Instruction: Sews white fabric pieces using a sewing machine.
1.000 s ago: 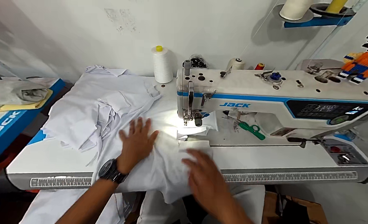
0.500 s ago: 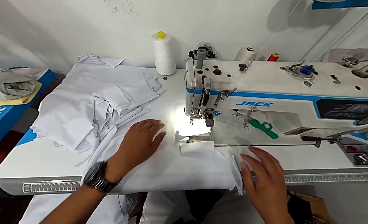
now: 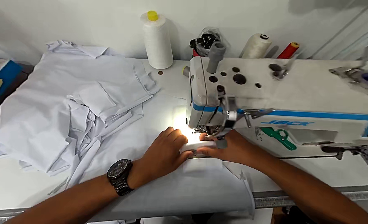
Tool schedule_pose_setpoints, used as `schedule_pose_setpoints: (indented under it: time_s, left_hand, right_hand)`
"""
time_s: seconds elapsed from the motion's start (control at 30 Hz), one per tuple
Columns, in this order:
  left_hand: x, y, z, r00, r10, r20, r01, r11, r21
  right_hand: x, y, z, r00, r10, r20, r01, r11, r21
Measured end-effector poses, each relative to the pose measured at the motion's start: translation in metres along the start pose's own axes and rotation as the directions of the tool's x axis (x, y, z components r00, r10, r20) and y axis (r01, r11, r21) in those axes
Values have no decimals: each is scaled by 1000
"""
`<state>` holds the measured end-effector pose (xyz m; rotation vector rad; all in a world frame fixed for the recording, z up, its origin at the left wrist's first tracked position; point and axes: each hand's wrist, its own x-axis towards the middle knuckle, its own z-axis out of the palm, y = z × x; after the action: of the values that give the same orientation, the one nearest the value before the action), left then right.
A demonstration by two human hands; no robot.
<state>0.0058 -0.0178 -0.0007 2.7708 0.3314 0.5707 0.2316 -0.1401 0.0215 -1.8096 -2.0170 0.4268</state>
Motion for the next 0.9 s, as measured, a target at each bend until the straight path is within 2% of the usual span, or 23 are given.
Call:
schedule_pose_setpoints:
  time_s: [0.13,0.2,0.33,0.43,0.53,0.63,0.7,0.83,0.9]
  left_hand:
    - [-3,1,-3,998,50,28,-47,994,-100]
    - [-6,0,-3,995,101,-18,-103,988,-118]
    - [-8,2,-8,958,284,-31,-284,959,-6]
    - [-11,4,-9,942,336,-20,-334,940,65]
    - [-10,0,-11,967,252,-27,-252,968,3]
    - [2,-6,-7,997,75,3,-75,995,60]
    - [16,-13,0,999,8,44,-13,995,99]
    - [39,-19,-8,997,58,52,-61,996,68]
    - [39,-15,-16,996,85,-1,-85,994,71]
  right_hand:
    - [-9,5,9,992,-116,-53,119,992,50]
    - [-11,4,12,978,-195,-68,198,979,46]
    - [-18,1,14,955,-290,-61,283,954,-99]
    - [-24,0,13,937,-343,-70,330,932,-148]
    - [-25,-3,15,932,-350,-94,333,929,-159]
    - [-22,0,18,928,-354,-116,329,925,-192]
    - [-19,5,18,927,-346,-146,312,926,-212]
    - [-12,14,16,941,-283,-187,242,946,-215]
    - [-11,13,16,944,-270,-189,226,948,-225]
